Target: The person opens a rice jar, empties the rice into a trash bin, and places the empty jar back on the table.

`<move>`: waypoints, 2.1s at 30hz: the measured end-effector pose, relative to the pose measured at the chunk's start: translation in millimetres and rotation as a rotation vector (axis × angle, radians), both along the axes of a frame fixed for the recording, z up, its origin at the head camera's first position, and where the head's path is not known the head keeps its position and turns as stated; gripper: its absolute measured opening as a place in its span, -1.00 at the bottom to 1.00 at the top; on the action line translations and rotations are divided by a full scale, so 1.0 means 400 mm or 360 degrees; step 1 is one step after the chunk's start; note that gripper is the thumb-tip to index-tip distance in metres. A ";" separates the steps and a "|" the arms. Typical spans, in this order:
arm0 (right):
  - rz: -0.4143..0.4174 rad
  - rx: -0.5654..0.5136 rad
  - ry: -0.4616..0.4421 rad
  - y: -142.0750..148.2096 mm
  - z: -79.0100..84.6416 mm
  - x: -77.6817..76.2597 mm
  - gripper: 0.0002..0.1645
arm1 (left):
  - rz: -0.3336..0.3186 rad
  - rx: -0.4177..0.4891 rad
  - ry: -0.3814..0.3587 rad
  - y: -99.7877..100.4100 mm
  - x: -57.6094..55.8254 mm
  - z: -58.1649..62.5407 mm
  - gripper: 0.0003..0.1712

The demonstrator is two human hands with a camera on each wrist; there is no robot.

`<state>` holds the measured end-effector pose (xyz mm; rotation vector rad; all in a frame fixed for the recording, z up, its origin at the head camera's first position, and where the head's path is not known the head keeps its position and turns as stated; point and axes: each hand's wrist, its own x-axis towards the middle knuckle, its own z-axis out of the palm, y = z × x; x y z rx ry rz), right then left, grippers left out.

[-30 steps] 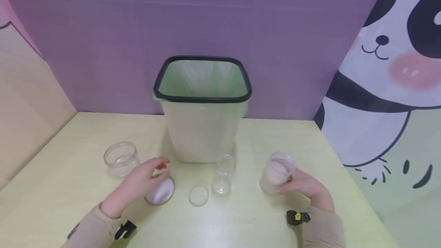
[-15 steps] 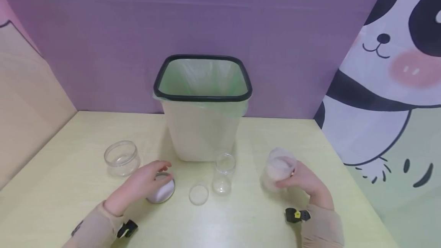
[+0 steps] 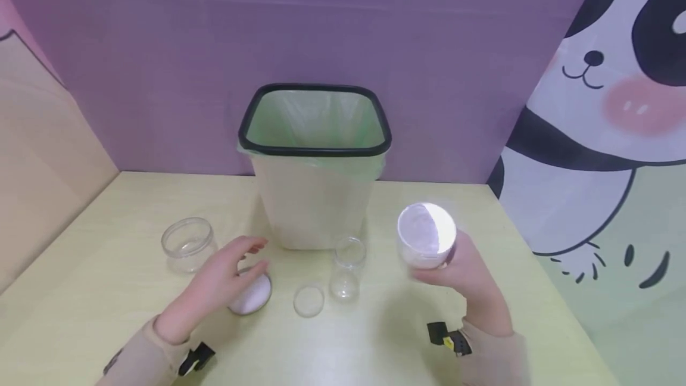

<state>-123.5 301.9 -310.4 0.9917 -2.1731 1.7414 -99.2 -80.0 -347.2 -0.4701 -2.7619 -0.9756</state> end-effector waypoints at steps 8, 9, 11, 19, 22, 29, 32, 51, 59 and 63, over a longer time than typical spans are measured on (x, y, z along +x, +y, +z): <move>-0.0578 0.0410 -0.0097 -0.111 0.021 0.047 -0.09 | -0.0039 0.0064 0.0315 0.006 0.026 0.030 -0.58; -0.0616 0.0446 -0.0112 -0.124 0.022 0.052 -0.10 | -0.0043 0.0067 0.0343 0.006 0.029 0.033 -0.59; -0.0649 0.0502 -0.0171 -0.148 0.023 0.061 -0.12 | -0.0053 0.0079 0.0395 0.007 0.036 0.038 -0.59; -0.0543 0.0594 -0.0214 -0.214 0.025 0.091 -0.12 | -0.0177 0.0098 0.0603 0.014 0.056 0.050 -0.50; -0.0493 0.0595 -0.0243 -0.235 0.023 0.103 -0.11 | -0.0211 0.0089 0.0660 0.015 0.062 0.052 -0.50; -0.0321 0.0660 -0.0269 -0.297 -0.016 0.116 -0.08 | -0.0246 0.0067 0.0731 0.016 0.070 0.053 -0.40; -0.0276 0.0740 -0.0215 -0.317 -0.035 0.116 -0.10 | -0.0269 0.0022 0.0767 0.019 0.076 0.055 -0.30; -0.0184 0.0894 -0.0229 -0.354 -0.073 0.117 -0.21 | -0.0443 -0.0202 0.0883 0.045 0.083 0.041 -0.30; -0.0189 0.0926 -0.0216 -0.354 -0.075 0.118 -0.20 | -0.0410 -0.0241 0.0991 0.052 0.079 0.027 -0.36; -0.0161 0.0924 -0.0196 -0.360 -0.074 0.123 -0.23 | -0.0383 -0.0431 0.1201 0.058 0.072 0.013 -0.32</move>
